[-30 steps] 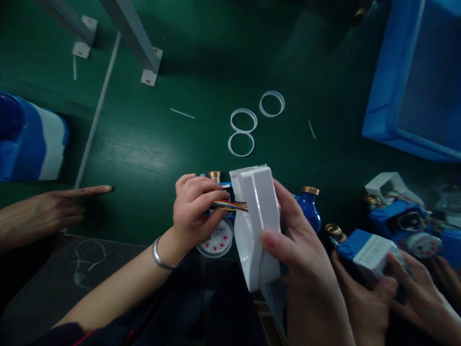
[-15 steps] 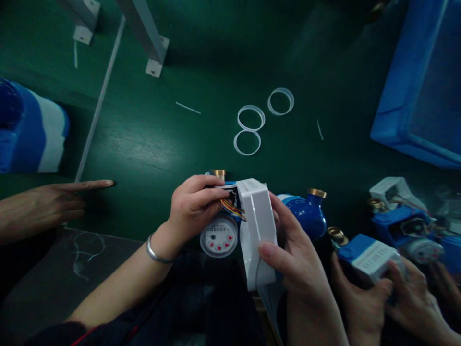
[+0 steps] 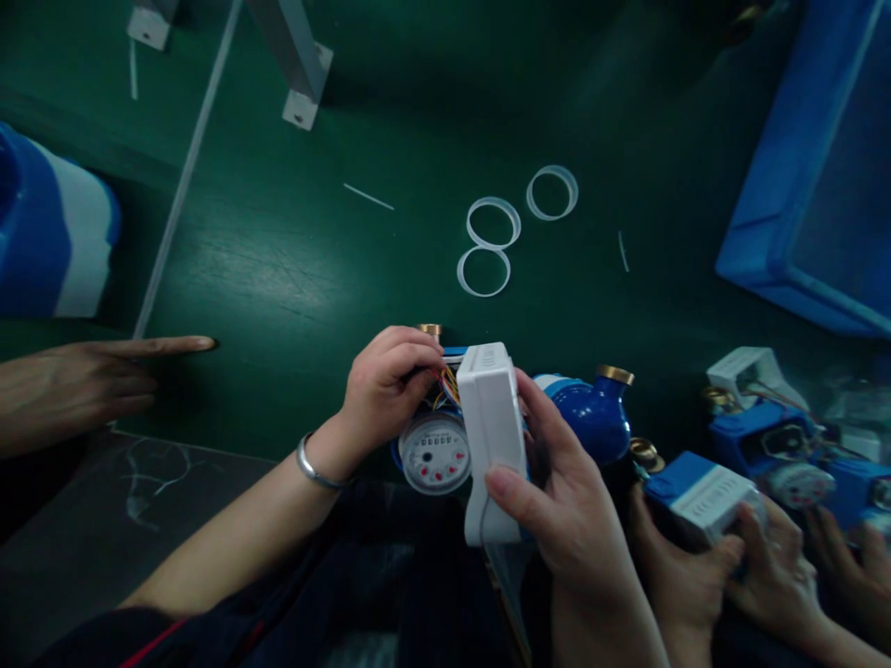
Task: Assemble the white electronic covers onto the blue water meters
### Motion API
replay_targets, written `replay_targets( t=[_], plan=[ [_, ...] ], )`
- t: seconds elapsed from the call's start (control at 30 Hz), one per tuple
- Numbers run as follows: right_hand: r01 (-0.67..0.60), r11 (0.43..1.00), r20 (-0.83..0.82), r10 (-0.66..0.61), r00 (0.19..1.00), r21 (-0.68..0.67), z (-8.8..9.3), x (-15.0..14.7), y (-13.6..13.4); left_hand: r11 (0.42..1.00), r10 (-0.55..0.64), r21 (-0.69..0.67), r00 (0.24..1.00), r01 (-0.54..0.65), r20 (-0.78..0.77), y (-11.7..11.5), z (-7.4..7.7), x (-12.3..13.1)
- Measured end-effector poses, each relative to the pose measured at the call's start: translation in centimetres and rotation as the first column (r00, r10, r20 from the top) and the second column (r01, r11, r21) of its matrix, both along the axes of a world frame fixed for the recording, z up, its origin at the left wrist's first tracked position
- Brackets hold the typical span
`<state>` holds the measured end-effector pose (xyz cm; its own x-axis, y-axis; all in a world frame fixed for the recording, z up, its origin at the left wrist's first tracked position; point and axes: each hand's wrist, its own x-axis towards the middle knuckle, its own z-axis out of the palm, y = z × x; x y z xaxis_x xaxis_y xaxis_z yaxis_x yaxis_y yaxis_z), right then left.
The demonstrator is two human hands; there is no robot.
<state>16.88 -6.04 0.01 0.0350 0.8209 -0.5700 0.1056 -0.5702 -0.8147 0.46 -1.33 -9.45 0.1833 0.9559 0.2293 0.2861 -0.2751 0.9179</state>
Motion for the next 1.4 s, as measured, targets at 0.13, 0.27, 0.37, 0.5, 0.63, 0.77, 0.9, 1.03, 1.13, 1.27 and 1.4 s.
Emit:
replay_targets(
  t=[0.13, 0.27, 0.37, 0.5, 0.63, 0.77, 0.9, 1.03, 1.13, 1.27, 1.4],
  plan=[
    [-0.002, 1.000, 0.031, 0.002, 1.000, -0.004, -0.1, 0.1, -0.2, 0.985, -0.163, -0.049, 0.986, 0.164, 0.011, 0.4, 0.2, -0.9],
    [0.019, 1.000, 0.081, -0.017, 0.997, -0.013, -0.1, 0.0, -0.3, 0.962, -0.268, -0.048, 0.963, 0.268, 0.002, 0.8, 0.4, -1.7],
    [0.050, 0.998, 0.076, -0.047, 0.996, -0.029, 0.0, -0.3, -0.5, 0.953, -0.302, -0.032, 0.952, 0.301, -0.048, 0.9, 0.3, -1.8],
    [0.091, 0.995, 0.078, -0.087, 0.993, -0.050, -0.1, -0.6, -0.7, 0.956, -0.293, -0.025, 0.953, 0.292, -0.078, 0.8, -0.2, -1.3],
    [0.078, 0.996, 0.111, -0.073, 0.991, -0.039, -0.2, -0.8, -1.0, 0.973, -0.229, -0.003, 0.973, 0.229, -0.019, 0.6, -0.6, -1.0],
    [0.027, 1.000, 0.204, -0.024, 0.979, -0.015, -0.2, -1.4, -1.2, 0.976, -0.217, 0.023, 0.976, 0.216, 0.020, 0.6, -0.8, -1.1],
    [-0.010, 1.000, 0.345, 0.012, 0.939, -0.006, -0.3, -1.9, -1.5, 0.968, -0.242, 0.088, 0.968, 0.236, 0.066, 0.8, -1.2, -1.7],
    [0.031, 0.999, 0.371, -0.019, 0.929, -0.025, -0.4, -2.2, -1.7, 0.966, -0.241, 0.123, 0.967, 0.229, 0.087, 1.0, -1.9, -1.9],
    [0.078, 0.996, 0.347, -0.058, 0.936, -0.043, -0.4, -2.3, -1.7, 0.955, -0.289, 0.100, 0.954, 0.281, 0.080, 1.4, -2.1, -2.0],
    [0.133, 0.989, 0.308, -0.105, 0.946, -0.069, -0.3, -2.4, -1.3, 0.909, -0.414, 0.038, 0.910, 0.414, -0.013, 2.0, -1.5, -2.5],
    [0.152, 0.985, 0.332, -0.118, 0.936, -0.077, 0.1, -2.5, -0.7, 0.898, -0.424, 0.016, 0.874, 0.440, -0.237, 2.1, 0.0, -2.4]
  ],
)
